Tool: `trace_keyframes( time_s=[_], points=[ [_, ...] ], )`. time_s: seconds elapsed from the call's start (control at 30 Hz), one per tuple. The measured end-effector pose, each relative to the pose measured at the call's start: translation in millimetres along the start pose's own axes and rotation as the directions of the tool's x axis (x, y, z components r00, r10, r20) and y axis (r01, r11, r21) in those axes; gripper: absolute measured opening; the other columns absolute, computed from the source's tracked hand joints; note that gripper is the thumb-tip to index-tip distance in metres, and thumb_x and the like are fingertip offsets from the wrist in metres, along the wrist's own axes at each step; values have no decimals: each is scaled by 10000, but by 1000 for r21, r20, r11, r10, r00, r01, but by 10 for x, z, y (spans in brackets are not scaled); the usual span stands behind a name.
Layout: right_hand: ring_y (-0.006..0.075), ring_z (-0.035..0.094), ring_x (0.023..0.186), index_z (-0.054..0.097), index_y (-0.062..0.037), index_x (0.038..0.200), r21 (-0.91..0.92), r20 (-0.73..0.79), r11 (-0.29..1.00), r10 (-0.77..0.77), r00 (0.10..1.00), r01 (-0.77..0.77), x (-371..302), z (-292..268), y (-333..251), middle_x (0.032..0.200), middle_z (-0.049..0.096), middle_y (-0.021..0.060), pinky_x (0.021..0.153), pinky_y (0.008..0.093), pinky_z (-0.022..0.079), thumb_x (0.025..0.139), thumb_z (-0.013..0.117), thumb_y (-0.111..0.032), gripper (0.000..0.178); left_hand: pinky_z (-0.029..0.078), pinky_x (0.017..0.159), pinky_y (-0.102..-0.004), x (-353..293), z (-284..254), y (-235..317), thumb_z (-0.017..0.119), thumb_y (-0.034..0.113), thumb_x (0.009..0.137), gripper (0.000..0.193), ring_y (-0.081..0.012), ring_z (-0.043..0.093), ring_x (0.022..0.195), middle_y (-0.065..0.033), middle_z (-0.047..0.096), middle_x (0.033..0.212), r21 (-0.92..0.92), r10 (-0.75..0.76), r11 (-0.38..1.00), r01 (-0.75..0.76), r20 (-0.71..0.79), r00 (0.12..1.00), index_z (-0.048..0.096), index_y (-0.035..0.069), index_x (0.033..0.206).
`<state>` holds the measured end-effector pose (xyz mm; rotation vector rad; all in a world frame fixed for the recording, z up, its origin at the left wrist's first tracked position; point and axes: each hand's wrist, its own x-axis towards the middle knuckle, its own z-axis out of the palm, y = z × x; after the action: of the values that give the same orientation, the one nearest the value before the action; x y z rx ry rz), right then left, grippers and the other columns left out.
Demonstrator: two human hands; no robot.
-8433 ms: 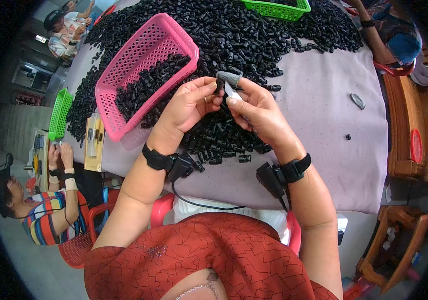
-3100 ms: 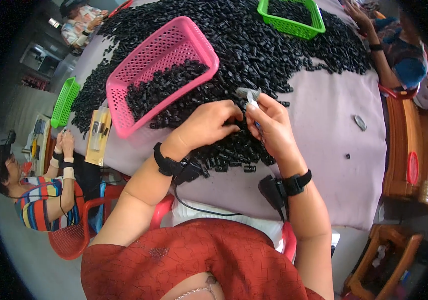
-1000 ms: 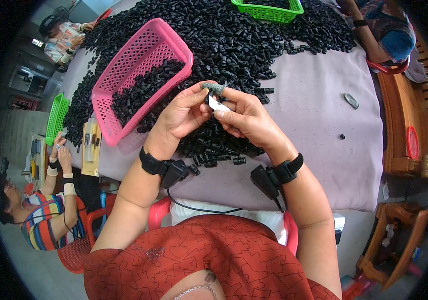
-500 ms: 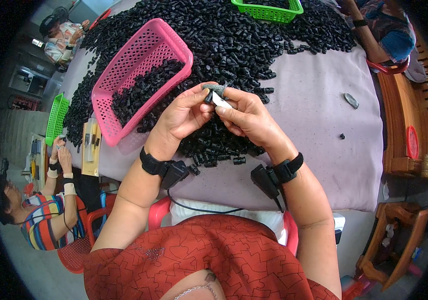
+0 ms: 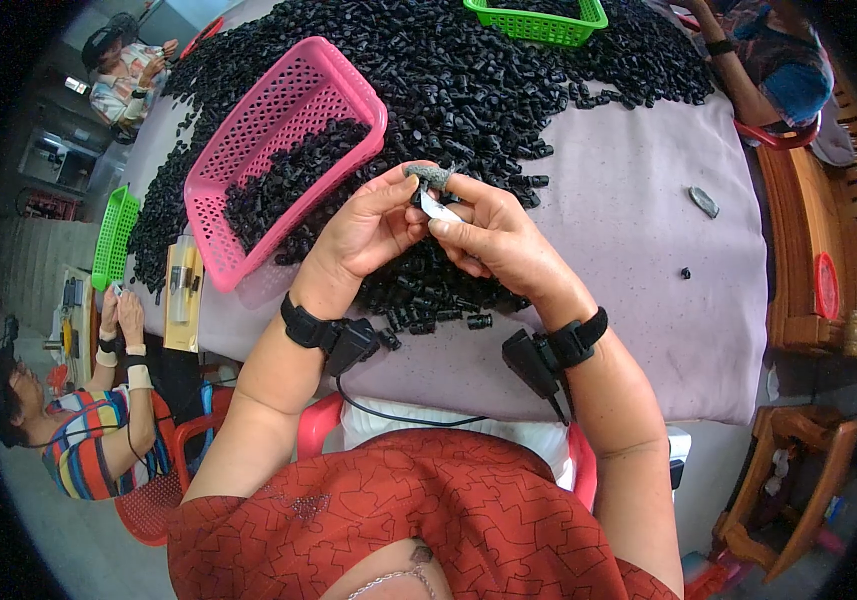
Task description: The recorder is assembling small black shoe components by hand at a factory workstation.
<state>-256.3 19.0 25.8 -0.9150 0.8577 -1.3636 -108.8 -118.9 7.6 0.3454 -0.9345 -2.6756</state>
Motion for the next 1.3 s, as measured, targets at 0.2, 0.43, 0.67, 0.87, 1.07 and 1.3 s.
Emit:
trace_keyframes(
  time_s=[0.2, 0.43, 0.67, 0.87, 1.07, 1.3],
  points=[
    [19, 436, 530, 463, 7, 1358, 6, -71, 1000, -2, 997, 3, 13, -1, 19, 752, 583, -12, 424, 162, 331, 930, 624, -138, 480, 540, 679, -216, 22, -41, -31, 603, 115, 942, 297, -91, 615, 747, -56, 638, 964, -57, -20, 998, 23, 47, 999, 553, 20, 1220],
    [22, 447, 557, 446, 4, 1372, 8, -17, 1000, 7, 1000, -6, -12, -38, 19, 899, 655, 28, 438, 154, 351, 933, 607, -116, 483, 529, 689, -217, 18, -20, -29, 597, 111, 944, 293, -85, 592, 726, -54, 632, 961, -46, -35, 998, 37, 30, 999, 553, 20, 1220],
    [26, 447, 562, 419, -7, 1401, -8, -29, 1000, 8, 1000, -8, -5, 14, -24, 894, 657, 28, 445, 159, 355, 931, 618, -128, 525, 513, 689, -221, 21, -24, -20, 593, 121, 946, 299, -82, 581, 714, -49, 628, 943, -42, -23, 999, 24, 18, 1000, 545, 24, 1225],
    [25, 413, 499, 473, 0, 1351, -20, -55, 1000, 21, 998, -22, 16, -34, 32, 667, 502, -34, 435, 172, 326, 938, 616, -140, 459, 512, 660, -218, -3, 6, -15, 597, 114, 942, 307, -83, 575, 697, -58, 629, 942, -49, -41, 998, 44, 59, 997, 542, 21, 1229],
    [25, 439, 541, 469, -2, 1351, 13, -51, 1000, -7, 999, 7, -20, 54, -14, 726, 560, -21, 438, 171, 332, 929, 626, -145, 472, 508, 664, -211, 4, 2, -18, 601, 117, 938, 309, -78, 564, 687, -53, 628, 938, -49, -30, 998, 32, 51, 998, 545, 23, 1227],
    [23, 440, 550, 481, 1, 1332, -23, -16, 1000, 18, 1000, -18, -2, -10, -10, 742, 564, -16, 438, 168, 335, 932, 609, -129, 440, 495, 651, -210, 29, -27, -18, 595, 131, 946, 294, -70, 551, 679, -41, 626, 934, -38, -21, 999, 24, 58, 998, 552, 31, 1219]
  ],
)
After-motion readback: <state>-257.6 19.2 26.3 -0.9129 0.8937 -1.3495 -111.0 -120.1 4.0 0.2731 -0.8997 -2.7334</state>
